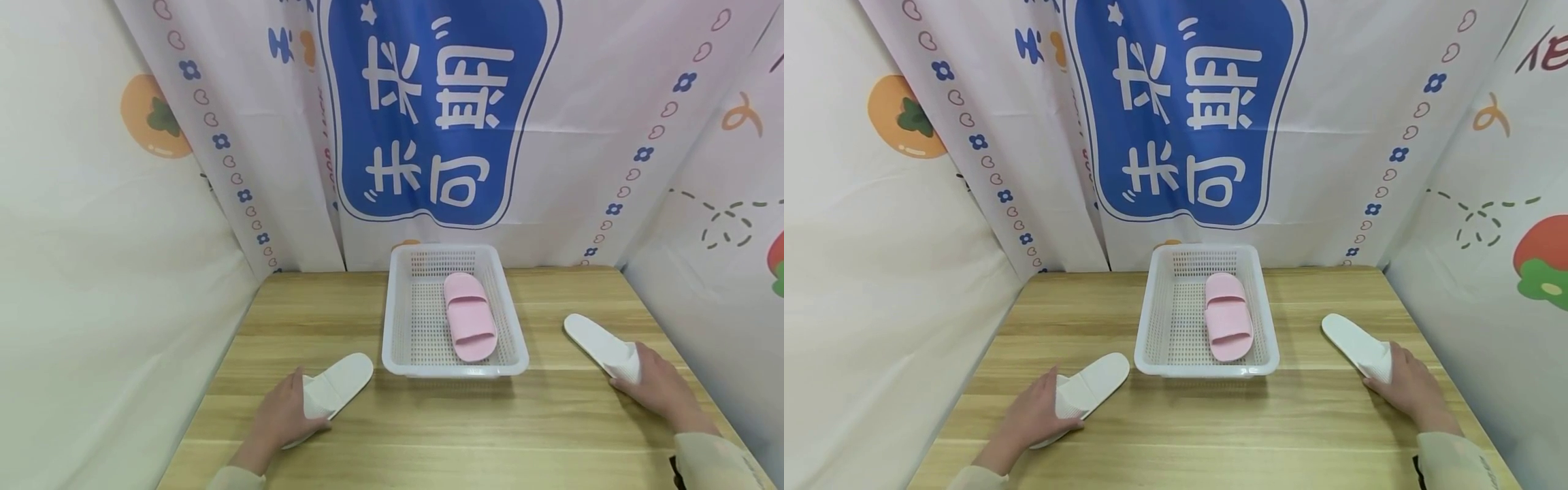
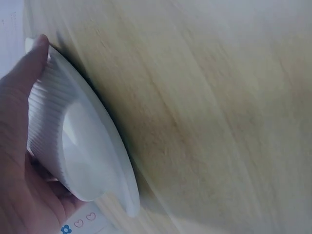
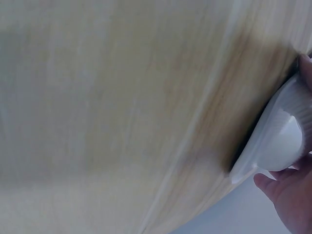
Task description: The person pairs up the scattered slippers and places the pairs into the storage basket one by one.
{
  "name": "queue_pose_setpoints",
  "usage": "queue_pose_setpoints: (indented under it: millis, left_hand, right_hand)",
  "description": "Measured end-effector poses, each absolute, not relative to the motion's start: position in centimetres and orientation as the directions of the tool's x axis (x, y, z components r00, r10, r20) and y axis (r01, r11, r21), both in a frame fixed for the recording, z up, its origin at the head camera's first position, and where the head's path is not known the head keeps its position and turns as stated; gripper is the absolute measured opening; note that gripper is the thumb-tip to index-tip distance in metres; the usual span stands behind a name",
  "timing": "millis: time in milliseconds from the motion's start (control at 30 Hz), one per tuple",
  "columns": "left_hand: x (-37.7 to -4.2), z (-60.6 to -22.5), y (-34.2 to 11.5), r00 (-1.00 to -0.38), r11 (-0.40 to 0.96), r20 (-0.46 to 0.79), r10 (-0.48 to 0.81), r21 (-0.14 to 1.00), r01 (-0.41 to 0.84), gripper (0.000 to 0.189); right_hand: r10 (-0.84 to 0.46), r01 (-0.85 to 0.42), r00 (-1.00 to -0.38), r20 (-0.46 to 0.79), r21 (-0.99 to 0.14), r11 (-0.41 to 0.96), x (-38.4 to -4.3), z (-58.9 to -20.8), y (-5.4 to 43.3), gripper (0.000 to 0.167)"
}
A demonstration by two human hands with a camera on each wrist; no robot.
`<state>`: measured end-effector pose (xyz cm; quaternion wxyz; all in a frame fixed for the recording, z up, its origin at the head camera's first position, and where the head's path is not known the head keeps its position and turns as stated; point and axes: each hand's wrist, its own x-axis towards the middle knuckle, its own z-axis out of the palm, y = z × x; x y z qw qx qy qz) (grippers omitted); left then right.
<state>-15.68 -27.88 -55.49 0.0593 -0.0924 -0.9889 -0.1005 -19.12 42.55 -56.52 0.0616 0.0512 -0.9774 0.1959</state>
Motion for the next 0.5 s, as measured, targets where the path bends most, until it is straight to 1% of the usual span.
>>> queue_pose_setpoints:
  millis: [167, 300, 500]
  left_hand:
    - [-15.21, -55.19, -27.35, -0.979, 0.974, 0.154, 0.133, 0.163, 0.158, 0.129]
    - [-15.06, -55.18, -27.09, -0.982, 0.976, 0.155, 0.106, 0.173, 0.132, 0.129]
    - [-14.97, -55.34, -27.08, -0.992, 0.979, 0.104, 0.068, 0.186, 0.086, 0.132]
  right_hand:
    - [-0.07, -0.13, -0.983, 0.17, -0.374, 0.918, -19.13, -56.62, 42.42, 0.095]
    - [-0.066, -0.134, -0.981, 0.184, -0.387, 0.912, -19.16, -56.66, 42.32, 0.09]
    - [-0.051, -0.103, -0.988, 0.146, -0.382, 0.918, -19.19, -56.87, 42.33, 0.1]
